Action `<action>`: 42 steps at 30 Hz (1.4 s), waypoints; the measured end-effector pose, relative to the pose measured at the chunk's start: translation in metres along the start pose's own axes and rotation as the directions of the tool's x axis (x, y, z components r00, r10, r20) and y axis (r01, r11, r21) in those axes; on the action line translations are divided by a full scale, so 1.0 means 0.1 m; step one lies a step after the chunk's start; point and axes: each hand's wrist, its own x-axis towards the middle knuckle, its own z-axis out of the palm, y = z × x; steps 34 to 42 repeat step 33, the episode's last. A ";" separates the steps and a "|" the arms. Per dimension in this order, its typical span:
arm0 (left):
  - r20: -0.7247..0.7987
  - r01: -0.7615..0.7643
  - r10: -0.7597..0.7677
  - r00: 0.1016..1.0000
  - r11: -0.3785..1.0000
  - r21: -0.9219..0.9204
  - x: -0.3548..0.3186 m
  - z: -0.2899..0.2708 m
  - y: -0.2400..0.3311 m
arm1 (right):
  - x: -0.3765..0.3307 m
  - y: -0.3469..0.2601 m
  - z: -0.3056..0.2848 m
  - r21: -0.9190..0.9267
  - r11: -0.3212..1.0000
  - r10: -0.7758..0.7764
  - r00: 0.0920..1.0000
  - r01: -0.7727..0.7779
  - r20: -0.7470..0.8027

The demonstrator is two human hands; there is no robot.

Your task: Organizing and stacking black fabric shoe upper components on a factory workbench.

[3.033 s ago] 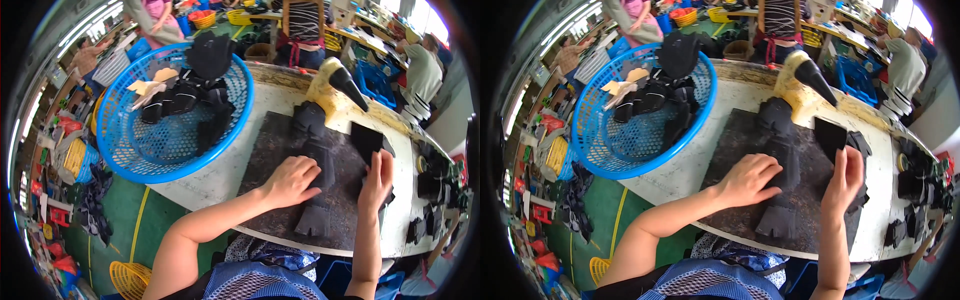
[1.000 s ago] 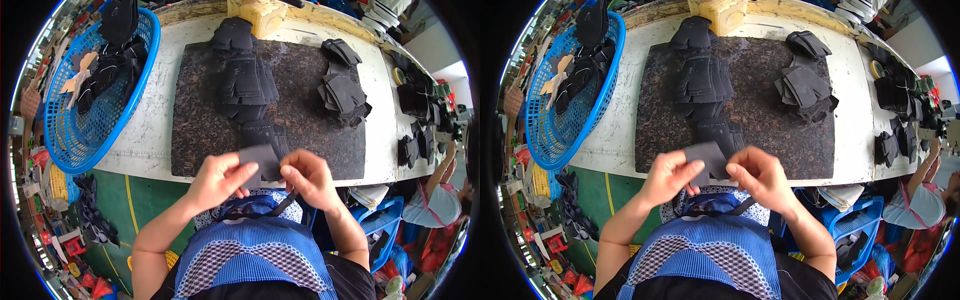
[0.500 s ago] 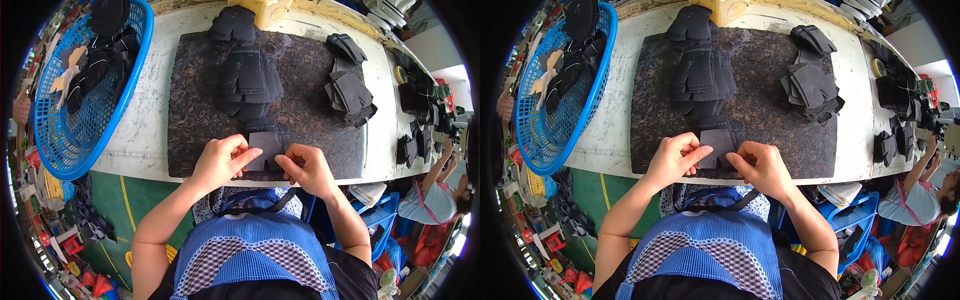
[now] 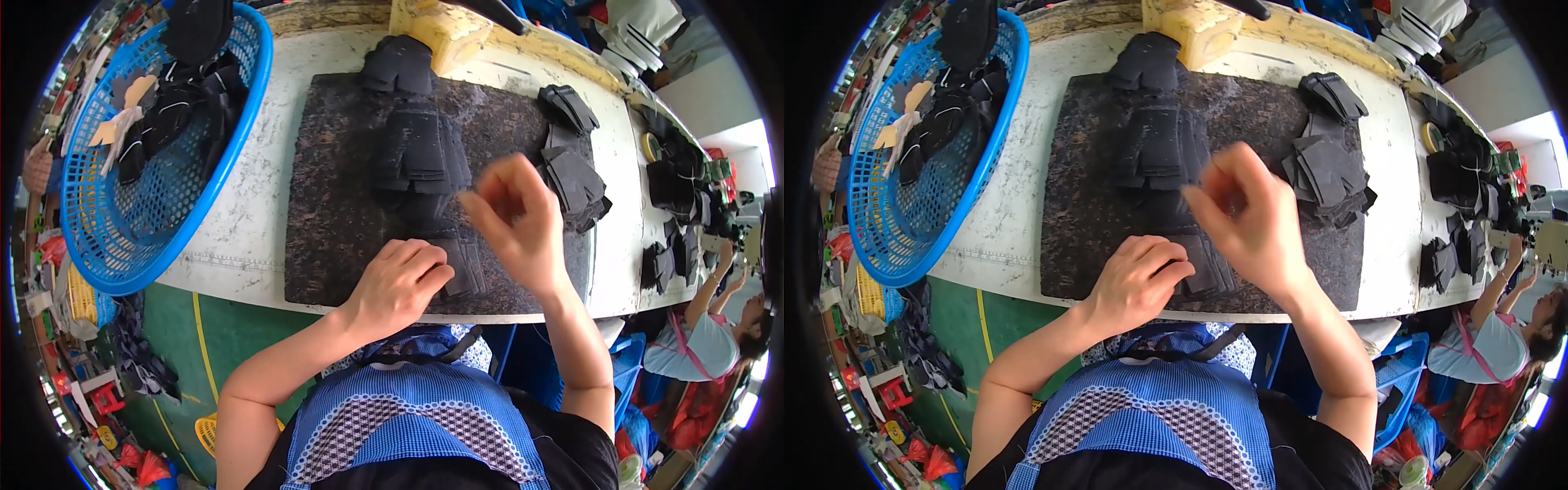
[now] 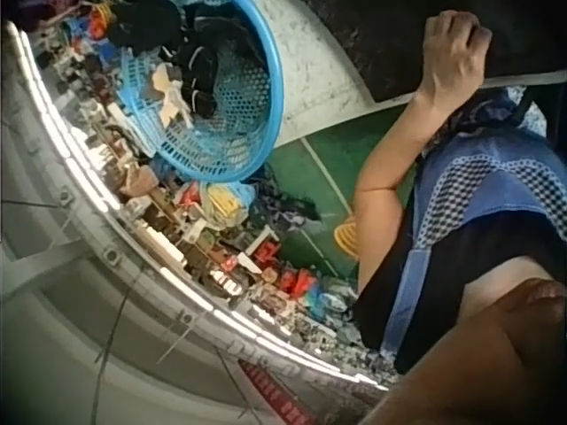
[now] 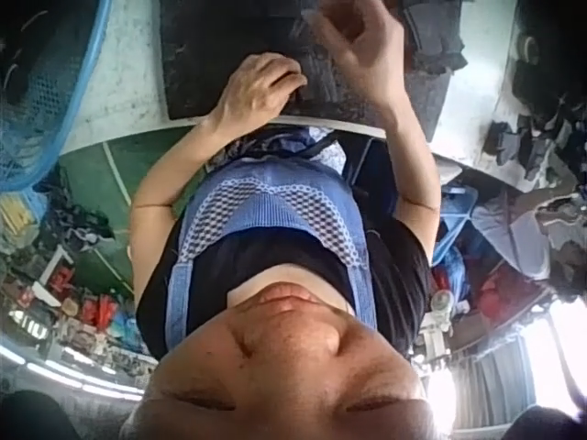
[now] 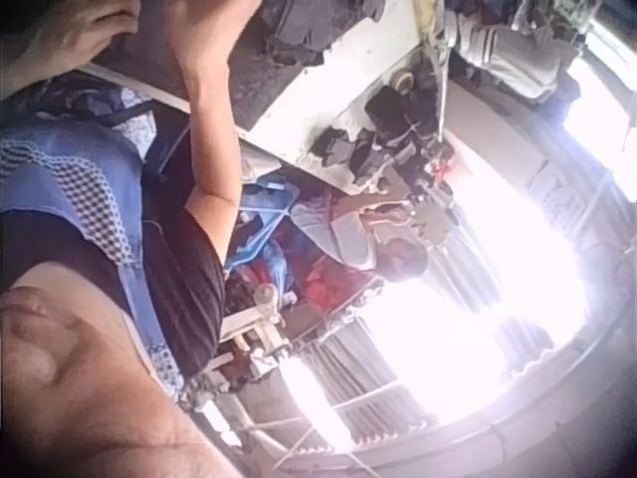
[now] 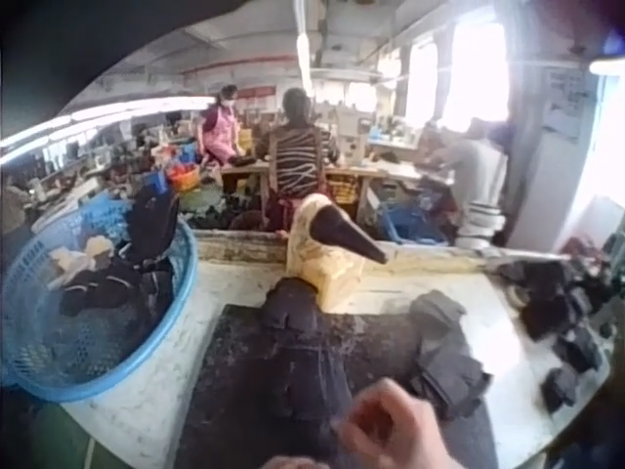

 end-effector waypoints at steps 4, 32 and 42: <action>-0.060 -0.045 0.041 0.997 0.996 -0.080 0.10 -0.17 -0.08 | 0.52 0.23 0.23 -0.309 0.855 -0.410 0.908 0.417 0.090; -0.105 0.092 -0.078 0.991 0.986 0.137 0.43 -0.27 -0.56 | 0.62 0.15 0.04 0.350 0.931 0.054 0.911 0.102 -0.408; -0.061 0.140 -0.135 0.989 0.987 0.076 0.45 -0.26 -0.54 | 0.60 0.17 0.00 0.343 0.934 0.059 0.908 0.096 -0.414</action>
